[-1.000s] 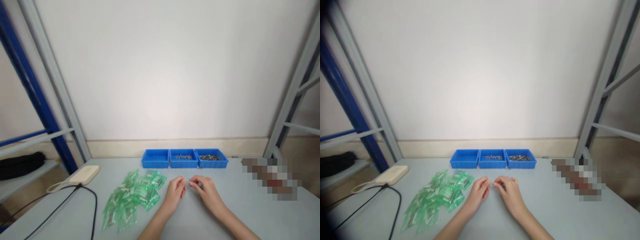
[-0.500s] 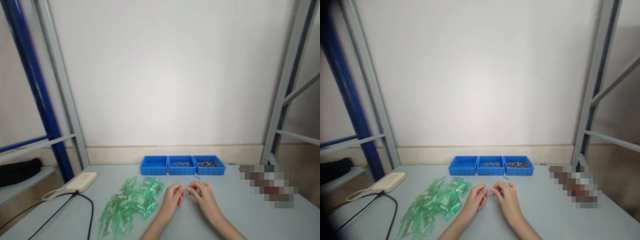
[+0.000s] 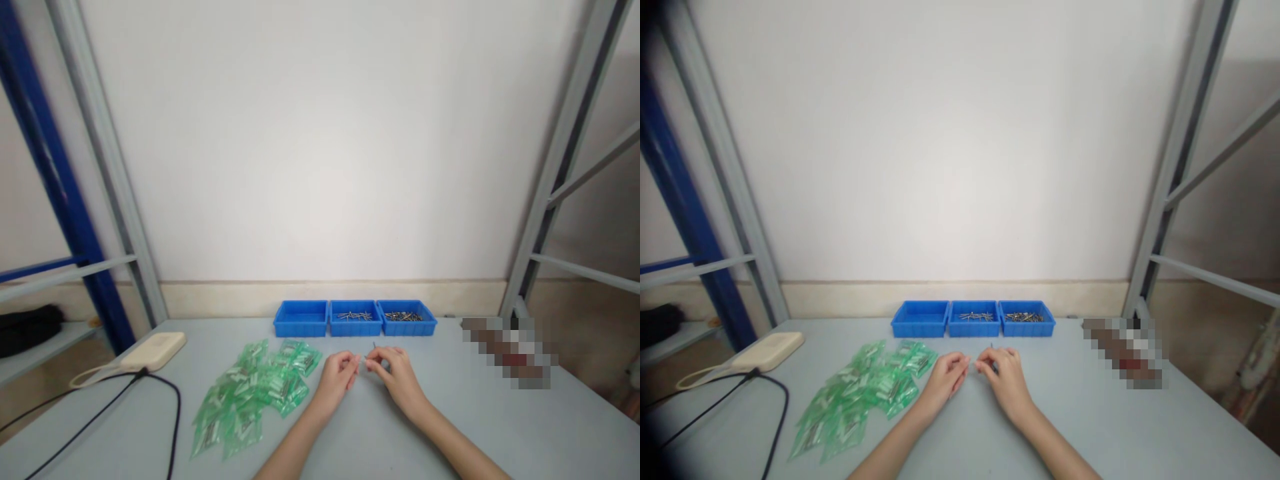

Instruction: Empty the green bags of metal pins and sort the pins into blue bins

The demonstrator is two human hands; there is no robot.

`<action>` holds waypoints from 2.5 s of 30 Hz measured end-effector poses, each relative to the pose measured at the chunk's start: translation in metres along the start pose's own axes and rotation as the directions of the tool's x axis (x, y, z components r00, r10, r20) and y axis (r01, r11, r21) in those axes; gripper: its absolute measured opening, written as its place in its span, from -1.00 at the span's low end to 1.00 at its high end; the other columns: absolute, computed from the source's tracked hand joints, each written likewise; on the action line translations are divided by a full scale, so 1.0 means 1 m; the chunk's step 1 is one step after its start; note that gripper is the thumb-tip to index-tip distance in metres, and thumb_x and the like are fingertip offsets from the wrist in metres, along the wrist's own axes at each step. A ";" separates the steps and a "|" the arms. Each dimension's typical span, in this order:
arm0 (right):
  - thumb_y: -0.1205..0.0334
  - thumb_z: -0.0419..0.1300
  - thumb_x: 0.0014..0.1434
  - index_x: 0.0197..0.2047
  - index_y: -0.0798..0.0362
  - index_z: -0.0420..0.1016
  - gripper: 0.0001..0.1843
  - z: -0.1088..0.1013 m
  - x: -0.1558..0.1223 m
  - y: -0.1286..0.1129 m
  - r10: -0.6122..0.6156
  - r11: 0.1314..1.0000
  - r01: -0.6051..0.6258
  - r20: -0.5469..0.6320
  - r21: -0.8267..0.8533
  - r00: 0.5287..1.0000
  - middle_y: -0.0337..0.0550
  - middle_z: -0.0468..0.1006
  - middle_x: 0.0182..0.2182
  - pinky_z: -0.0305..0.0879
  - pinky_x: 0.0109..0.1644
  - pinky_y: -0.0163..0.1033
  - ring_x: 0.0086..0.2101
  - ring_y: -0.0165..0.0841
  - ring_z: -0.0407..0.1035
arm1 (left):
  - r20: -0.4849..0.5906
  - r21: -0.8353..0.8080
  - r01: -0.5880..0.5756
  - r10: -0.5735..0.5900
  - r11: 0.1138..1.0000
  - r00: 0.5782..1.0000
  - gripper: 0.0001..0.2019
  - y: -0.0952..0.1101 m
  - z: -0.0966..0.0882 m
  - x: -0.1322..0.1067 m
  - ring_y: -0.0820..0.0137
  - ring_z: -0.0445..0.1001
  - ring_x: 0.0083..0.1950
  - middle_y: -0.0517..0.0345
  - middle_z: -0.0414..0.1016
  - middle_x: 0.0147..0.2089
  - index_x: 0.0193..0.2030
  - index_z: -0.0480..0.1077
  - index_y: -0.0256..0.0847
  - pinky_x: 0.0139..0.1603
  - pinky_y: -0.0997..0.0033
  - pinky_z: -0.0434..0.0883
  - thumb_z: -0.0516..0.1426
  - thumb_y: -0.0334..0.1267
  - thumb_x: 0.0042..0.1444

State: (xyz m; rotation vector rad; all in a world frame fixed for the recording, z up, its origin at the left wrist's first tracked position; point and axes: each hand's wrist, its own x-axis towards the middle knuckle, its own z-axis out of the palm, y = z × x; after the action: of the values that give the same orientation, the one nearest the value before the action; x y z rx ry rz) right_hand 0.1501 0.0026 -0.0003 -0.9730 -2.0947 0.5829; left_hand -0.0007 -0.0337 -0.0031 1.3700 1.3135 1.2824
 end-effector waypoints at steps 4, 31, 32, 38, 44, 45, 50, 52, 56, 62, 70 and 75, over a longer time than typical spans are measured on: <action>0.00 -0.04 0.24 -0.52 0.06 0.45 -0.55 -0.003 0.002 -0.001 -0.034 0.998 0.030 0.067 0.059 0.997 -0.21 0.54 -0.50 0.16 -0.14 -0.24 -0.39 -0.34 0.39 | -0.002 0.033 -0.021 0.021 0.999 1.000 -0.42 -0.005 -0.003 0.004 0.57 -0.01 -0.73 0.36 0.03 -0.80 -0.64 0.22 -0.21 -0.62 0.47 -0.06 -0.01 0.35 -0.10; 0.02 0.11 0.10 -0.34 -0.04 0.57 -0.73 -0.032 -0.017 0.040 0.235 0.864 -0.205 0.009 -0.459 0.972 -0.18 0.56 -0.26 0.17 -0.23 -0.21 -0.31 -0.27 0.40 | 0.016 0.206 -0.108 0.107 0.973 0.994 -0.59 -0.010 -0.008 0.005 0.48 0.19 -0.60 0.30 0.16 -0.69 -0.58 0.29 -0.24 -0.49 0.47 0.10 -0.10 -0.04 0.15; 0.03 0.11 0.10 -0.35 -0.02 0.57 -0.73 -0.031 -0.015 0.041 0.238 0.872 -0.211 0.006 -0.442 0.971 -0.17 0.55 -0.28 0.18 -0.24 -0.22 -0.34 -0.29 0.40 | 0.019 0.211 -0.106 0.104 0.972 0.994 -0.59 -0.010 -0.008 0.004 0.48 0.19 -0.60 0.29 0.16 -0.69 -0.58 0.29 -0.24 -0.49 0.47 0.11 -0.09 -0.04 0.15; 0.06 0.14 0.09 -0.43 0.04 0.53 -0.75 -0.029 -0.010 0.047 0.152 0.933 -0.126 0.051 -0.338 0.987 -0.13 0.54 -0.32 0.23 -0.20 -0.23 -0.34 -0.29 0.40 | -0.001 0.198 -0.092 0.094 0.976 0.996 -0.59 -0.010 -0.013 0.006 0.49 0.18 -0.62 0.30 0.15 -0.71 -0.58 0.29 -0.24 -0.48 0.47 0.12 -0.10 -0.06 0.16; 0.06 0.16 0.10 -0.41 0.06 0.56 -0.74 -0.037 -0.008 0.058 0.046 0.986 -0.025 0.129 -0.164 0.991 -0.07 0.56 -0.29 0.29 -0.17 -0.20 -0.25 -0.25 0.42 | 0.033 0.211 -0.113 0.109 0.971 0.994 -0.60 -0.008 -0.012 0.006 0.51 0.18 -0.62 0.30 0.14 -0.71 -0.58 0.30 -0.25 -0.49 0.48 0.11 -0.10 -0.09 0.17; 0.06 0.17 0.09 -0.39 0.05 0.57 -0.75 -0.039 -0.008 0.059 0.031 0.991 -0.009 0.165 -0.132 0.986 -0.07 0.57 -0.27 0.30 -0.16 -0.20 -0.23 -0.25 0.42 | 0.034 0.213 -0.108 0.103 0.971 0.994 -0.60 -0.008 -0.011 0.007 0.51 0.18 -0.62 0.30 0.14 -0.71 -0.58 0.30 -0.25 -0.50 0.49 0.11 -0.10 -0.09 0.17; 0.08 0.21 0.07 -0.40 0.07 0.57 -0.76 -0.048 -0.002 0.065 0.039 0.992 -0.014 0.190 -0.129 0.981 -0.08 0.55 -0.35 0.30 -0.18 -0.20 -0.31 -0.28 0.40 | 0.032 0.179 -0.042 0.037 0.983 0.999 -0.61 -0.010 -0.012 0.010 0.55 0.16 -0.65 0.31 0.16 -0.71 -0.56 0.28 -0.26 -0.54 0.52 0.10 -0.09 -0.08 0.17; 0.09 0.19 0.09 -0.43 0.08 0.56 -0.76 -0.047 0.000 0.065 0.030 0.988 -0.002 0.182 -0.152 0.983 -0.10 0.53 -0.40 0.28 -0.21 -0.21 -0.36 -0.30 0.38 | 0.042 0.144 -0.017 0.011 0.989 0.999 -0.62 -0.011 -0.014 0.012 0.57 0.13 -0.67 0.32 0.16 -0.71 -0.56 0.27 -0.26 -0.57 0.53 0.09 -0.09 -0.08 0.17; 0.14 0.14 0.14 -0.44 0.09 0.52 -0.76 -0.044 0.000 0.064 -0.034 0.985 0.063 0.178 -0.163 0.983 -0.09 0.49 -0.37 0.26 -0.21 -0.25 -0.34 -0.32 0.36 | 0.067 0.101 -0.010 0.003 0.995 0.998 -0.63 -0.013 -0.014 0.013 0.58 0.13 -0.69 0.33 0.16 -0.71 -0.54 0.27 -0.26 -0.62 0.55 0.07 -0.08 -0.09 0.18; 0.15 0.13 0.13 -0.42 0.06 0.48 -0.80 -0.039 -0.005 0.060 -0.019 0.979 0.043 0.120 -0.197 0.993 -0.11 0.45 -0.27 0.23 -0.17 -0.24 -0.31 -0.33 0.34 | 0.085 0.087 -0.010 0.003 0.996 0.996 -0.61 -0.014 -0.016 0.012 0.58 0.15 -0.68 0.30 0.18 -0.69 -0.54 0.27 -0.26 -0.63 0.55 0.08 -0.07 -0.04 0.18; -0.07 0.16 0.03 -0.48 0.06 0.41 -0.66 -0.034 -0.010 0.024 0.065 0.947 -0.061 -0.004 0.316 0.998 -0.13 0.42 -0.35 0.22 -0.27 -0.26 -0.32 -0.33 0.31 | 0.207 0.015 -0.080 0.075 0.997 0.975 -0.60 0.006 -0.001 -0.006 0.59 0.13 -0.69 0.35 0.19 -0.69 -0.39 0.29 -0.26 -0.65 0.58 0.08 -0.01 0.09 0.11; -0.14 0.26 -0.10 -0.51 0.08 0.39 -0.59 -0.029 -0.016 0.007 0.093 0.805 -0.178 0.176 0.566 0.980 -0.19 0.36 -0.40 0.15 -0.43 -0.32 -0.48 -0.45 0.19 | 0.382 -0.081 0.010 0.022 0.997 0.924 -0.54 0.010 0.014 -0.014 0.59 0.15 -0.69 0.34 0.22 -0.66 -0.42 0.26 -0.25 -0.66 0.58 0.11 0.01 0.19 0.04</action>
State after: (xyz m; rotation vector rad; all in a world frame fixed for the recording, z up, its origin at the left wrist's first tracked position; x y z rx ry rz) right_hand 0.1828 -0.0029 0.0064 -0.7339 -1.7849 1.3116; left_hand 0.0158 -0.0475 0.0034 1.4773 0.9774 0.9950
